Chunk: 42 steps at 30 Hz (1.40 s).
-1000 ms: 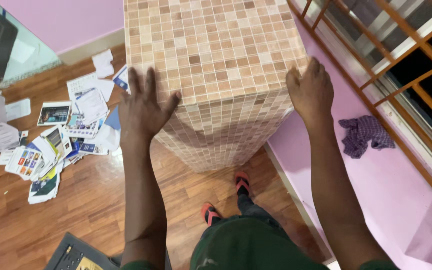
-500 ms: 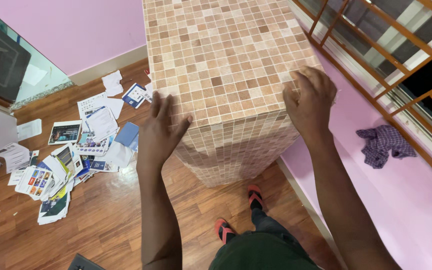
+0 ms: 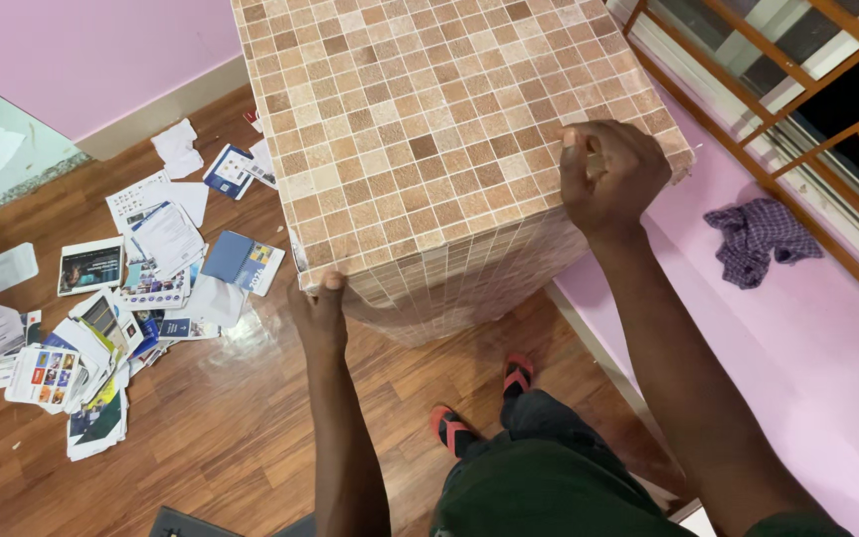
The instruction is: The person applies a patterned adhesive sheet to the exterior surfaces of a white shelving unit by hand, smoothing the material over the top and sides.
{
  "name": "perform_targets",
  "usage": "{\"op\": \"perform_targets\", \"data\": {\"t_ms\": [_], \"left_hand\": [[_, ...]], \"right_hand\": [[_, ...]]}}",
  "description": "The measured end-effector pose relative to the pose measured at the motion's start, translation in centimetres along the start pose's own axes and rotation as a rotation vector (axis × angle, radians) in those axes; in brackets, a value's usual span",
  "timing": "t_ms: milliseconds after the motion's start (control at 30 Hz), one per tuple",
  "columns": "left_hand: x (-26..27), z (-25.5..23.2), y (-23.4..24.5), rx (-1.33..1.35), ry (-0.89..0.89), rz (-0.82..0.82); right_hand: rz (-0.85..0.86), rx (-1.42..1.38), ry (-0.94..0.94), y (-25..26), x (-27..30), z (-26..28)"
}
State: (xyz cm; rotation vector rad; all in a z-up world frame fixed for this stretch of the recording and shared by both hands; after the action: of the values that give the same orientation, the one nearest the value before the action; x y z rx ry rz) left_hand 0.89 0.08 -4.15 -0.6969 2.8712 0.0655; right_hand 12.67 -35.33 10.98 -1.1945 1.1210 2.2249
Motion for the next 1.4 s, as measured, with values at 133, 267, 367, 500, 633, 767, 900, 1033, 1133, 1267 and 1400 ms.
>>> {"op": "perform_targets", "data": {"t_ms": [133,267,367,500,633,767,900,1033,1133,1267,1400], "left_hand": [[1.9,-1.9,-4.3,-0.022,-0.007,0.010],[4.9,-4.0,-9.0,-0.001,0.073,0.068],[6.4,-5.6,-12.1,-0.039,0.116,0.095],[7.4,-7.7,-16.3,0.089,-0.033,0.085],[7.5,-9.0,-18.5,0.132,0.084,0.100],[7.9,-9.5,-19.8,0.212,0.101,0.115],[8.6,-9.5,-20.4,0.112,0.155,0.100],[11.4,-9.5,-20.3,0.131,-0.081,0.096],[14.3,-8.3,-19.8,0.163,0.034,0.021],[17.0,-6.1,-16.8,0.020,-0.087,-0.146],[18.4,-5.6,-15.6,-0.092,-0.077,-0.151]], "right_hand": [[0.003,-0.036,0.054,1.3,-0.4,-3.4],[0.048,-0.114,0.009,2.3,-0.8,-7.8],[0.022,-0.237,0.036,2.9,-1.2,-11.0],[-0.001,-0.324,0.083,3.5,-1.6,-14.9],[-0.013,-0.380,0.076,3.7,-1.7,-17.7],[-0.012,-0.451,0.077,3.6,-1.5,-19.9],[-0.022,-0.410,0.135,3.3,-1.7,-21.2],[0.020,-0.488,0.114,3.1,-2.0,-21.1],[0.060,-0.493,0.127,3.0,-1.7,-19.6],[0.013,-0.500,0.153,2.0,-0.5,-16.2],[0.005,-0.525,0.091,1.9,0.4,-14.9]]}}
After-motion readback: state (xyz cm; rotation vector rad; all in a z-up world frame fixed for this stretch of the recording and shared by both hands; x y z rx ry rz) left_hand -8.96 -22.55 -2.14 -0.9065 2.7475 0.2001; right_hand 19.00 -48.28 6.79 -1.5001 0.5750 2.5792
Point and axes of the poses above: each hand's wrist, its own x-axis away from the middle knuckle, its own y-axis out of the back of the hand, z = x × y, the point moved 1 cm from there along -x, towards the middle knuckle, and after that the axes turned 3 degrees about x, right-handed, at the moved point
